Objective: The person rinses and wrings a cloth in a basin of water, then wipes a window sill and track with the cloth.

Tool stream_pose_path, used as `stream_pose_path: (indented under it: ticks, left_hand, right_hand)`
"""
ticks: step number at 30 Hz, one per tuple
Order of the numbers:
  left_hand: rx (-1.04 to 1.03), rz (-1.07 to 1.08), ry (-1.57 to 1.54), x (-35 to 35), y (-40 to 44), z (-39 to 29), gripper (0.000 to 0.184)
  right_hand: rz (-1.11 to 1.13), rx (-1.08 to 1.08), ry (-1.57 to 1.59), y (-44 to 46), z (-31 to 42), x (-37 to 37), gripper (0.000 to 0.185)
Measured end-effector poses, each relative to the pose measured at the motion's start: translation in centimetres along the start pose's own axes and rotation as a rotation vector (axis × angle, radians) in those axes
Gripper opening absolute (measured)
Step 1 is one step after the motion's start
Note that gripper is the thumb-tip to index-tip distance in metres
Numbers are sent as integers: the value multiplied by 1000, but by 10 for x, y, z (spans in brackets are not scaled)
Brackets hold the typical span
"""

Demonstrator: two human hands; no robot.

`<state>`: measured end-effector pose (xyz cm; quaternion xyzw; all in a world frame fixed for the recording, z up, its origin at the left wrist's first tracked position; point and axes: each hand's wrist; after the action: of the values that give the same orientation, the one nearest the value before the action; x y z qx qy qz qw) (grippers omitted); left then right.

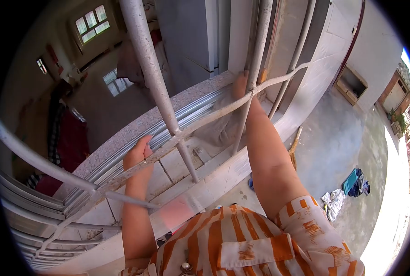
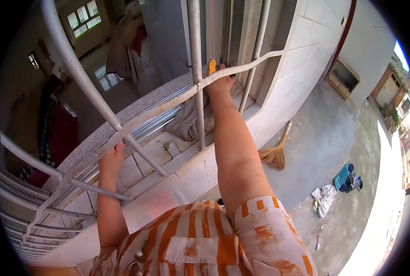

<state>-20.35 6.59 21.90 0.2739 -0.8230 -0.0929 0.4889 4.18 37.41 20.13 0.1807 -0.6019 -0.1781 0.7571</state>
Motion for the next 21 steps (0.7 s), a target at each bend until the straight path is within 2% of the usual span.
stream_pose_path:
  ticks: [2,10,14,15,16,18,19,21]
  left_hand:
    - [-44,14,4,1,1,-3,26]
    - [11,57,-218,4,-3,-16,28]
    - [-71,101,-91,7,-3,-21,28]
    - [-85,81,-66,1,-3,-9,28]
    - [-95,60,-43,-3,-2,-3,29]
    - [-69,84,-54,-5,-3,-1,29]
    - [-44,105,-68,-5,-2,0,30]
    - [-33,103,-74,-9,0,7,30]
  right_hand:
    - [149,42,26,-2,2,20,49]
    - [264,137,61,-2,4,57,40]
    - [294,190,155,-8,10,64,38]
    - [214,207,202,-9,13,47,33]
    - [163,183,387,-9,16,29,31]
    - [114,288,417,-30,23,31,29]
    - [121,290,420,-38,24,37,29]
    - [258,248,777,-55,27,52,30]
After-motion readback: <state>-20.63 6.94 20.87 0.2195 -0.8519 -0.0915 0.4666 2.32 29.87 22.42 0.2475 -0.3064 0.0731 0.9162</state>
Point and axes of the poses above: each hand's wrist, its own y-axis towards the middle knuckle, its own x-axis out of the back of the hand, z = x × y
